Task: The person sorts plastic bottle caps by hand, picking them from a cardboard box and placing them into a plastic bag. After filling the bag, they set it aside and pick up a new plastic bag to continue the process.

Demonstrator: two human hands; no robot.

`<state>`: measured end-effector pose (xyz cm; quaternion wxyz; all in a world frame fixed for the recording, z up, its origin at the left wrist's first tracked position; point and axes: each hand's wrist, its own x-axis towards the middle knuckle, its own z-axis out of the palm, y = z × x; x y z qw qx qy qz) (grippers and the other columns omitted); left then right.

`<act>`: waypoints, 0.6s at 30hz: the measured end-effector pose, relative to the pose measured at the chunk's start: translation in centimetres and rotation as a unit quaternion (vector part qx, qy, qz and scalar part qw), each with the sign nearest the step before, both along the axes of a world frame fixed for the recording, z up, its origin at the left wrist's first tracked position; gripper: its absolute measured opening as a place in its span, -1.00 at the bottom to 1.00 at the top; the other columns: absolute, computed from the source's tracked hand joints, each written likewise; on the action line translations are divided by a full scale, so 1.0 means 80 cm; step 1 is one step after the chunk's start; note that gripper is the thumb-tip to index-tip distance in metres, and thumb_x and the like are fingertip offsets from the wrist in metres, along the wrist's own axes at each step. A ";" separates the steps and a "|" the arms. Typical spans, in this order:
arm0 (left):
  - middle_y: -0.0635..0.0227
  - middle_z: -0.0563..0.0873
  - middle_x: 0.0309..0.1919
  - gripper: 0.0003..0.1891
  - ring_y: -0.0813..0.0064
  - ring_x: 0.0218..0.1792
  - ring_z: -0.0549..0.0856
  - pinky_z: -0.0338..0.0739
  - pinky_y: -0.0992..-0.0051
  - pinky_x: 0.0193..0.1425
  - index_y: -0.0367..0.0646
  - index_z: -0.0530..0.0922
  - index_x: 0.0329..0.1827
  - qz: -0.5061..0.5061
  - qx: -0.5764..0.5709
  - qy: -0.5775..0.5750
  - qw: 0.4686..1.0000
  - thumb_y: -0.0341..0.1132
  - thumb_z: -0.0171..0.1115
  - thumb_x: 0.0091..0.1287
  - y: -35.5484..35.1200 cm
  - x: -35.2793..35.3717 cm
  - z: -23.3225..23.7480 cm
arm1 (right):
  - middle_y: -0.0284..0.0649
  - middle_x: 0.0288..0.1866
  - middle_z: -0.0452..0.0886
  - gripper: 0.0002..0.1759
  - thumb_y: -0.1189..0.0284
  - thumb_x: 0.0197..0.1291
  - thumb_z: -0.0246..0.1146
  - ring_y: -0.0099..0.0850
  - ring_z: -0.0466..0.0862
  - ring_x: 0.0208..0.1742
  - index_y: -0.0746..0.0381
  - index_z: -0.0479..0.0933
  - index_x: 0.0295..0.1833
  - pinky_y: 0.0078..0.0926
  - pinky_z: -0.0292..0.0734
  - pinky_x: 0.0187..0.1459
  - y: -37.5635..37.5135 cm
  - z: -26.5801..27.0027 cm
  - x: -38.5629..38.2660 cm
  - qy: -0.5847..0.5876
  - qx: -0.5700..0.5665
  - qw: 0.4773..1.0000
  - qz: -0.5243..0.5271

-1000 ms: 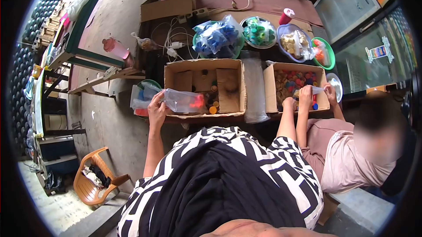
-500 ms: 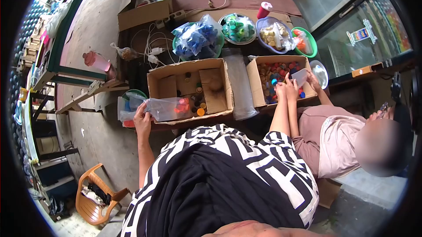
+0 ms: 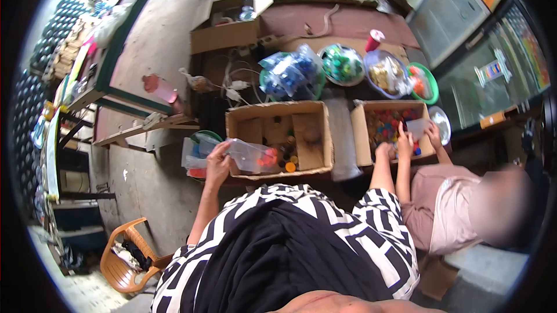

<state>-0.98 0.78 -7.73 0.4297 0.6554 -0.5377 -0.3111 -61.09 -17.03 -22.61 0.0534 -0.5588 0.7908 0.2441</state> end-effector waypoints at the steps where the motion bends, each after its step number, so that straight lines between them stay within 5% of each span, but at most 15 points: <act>1: 0.26 0.54 0.17 -0.52 0.56 -0.16 0.68 0.68 0.60 -0.20 -0.31 0.53 0.17 0.012 0.020 0.057 0.998 -0.71 -0.05 0.16 0.001 -0.010 0.020 | 0.02 -0.15 0.56 -0.52 0.26 0.15 0.27 -0.11 0.58 -0.04 0.22 0.39 0.14 -0.28 0.51 0.05 -0.004 0.000 0.005 -0.004 0.001 1.000 -0.016; 9: 0.38 0.59 0.13 -0.53 0.72 -0.34 0.61 0.59 0.66 -0.25 -0.24 0.56 0.16 0.024 0.012 0.039 0.999 -0.68 -0.03 0.18 0.003 -0.031 0.054 | 0.01 -0.15 0.55 -0.57 0.28 0.09 0.32 -0.11 0.58 -0.06 0.23 0.43 0.03 -0.26 0.51 0.02 -0.013 0.005 0.021 -0.041 -0.022 0.996 -0.070; 18: 0.34 0.58 0.15 -0.54 0.65 -0.34 0.66 0.71 0.59 -0.23 -0.23 0.57 0.16 0.025 0.004 0.109 0.994 -0.68 -0.03 0.20 -0.004 -0.058 0.054 | 0.00 -0.15 0.55 -0.62 0.30 0.02 0.36 -0.10 0.58 -0.09 0.25 0.48 -0.08 -0.24 0.53 0.00 -0.011 0.010 0.018 -0.103 -0.128 0.984 -0.073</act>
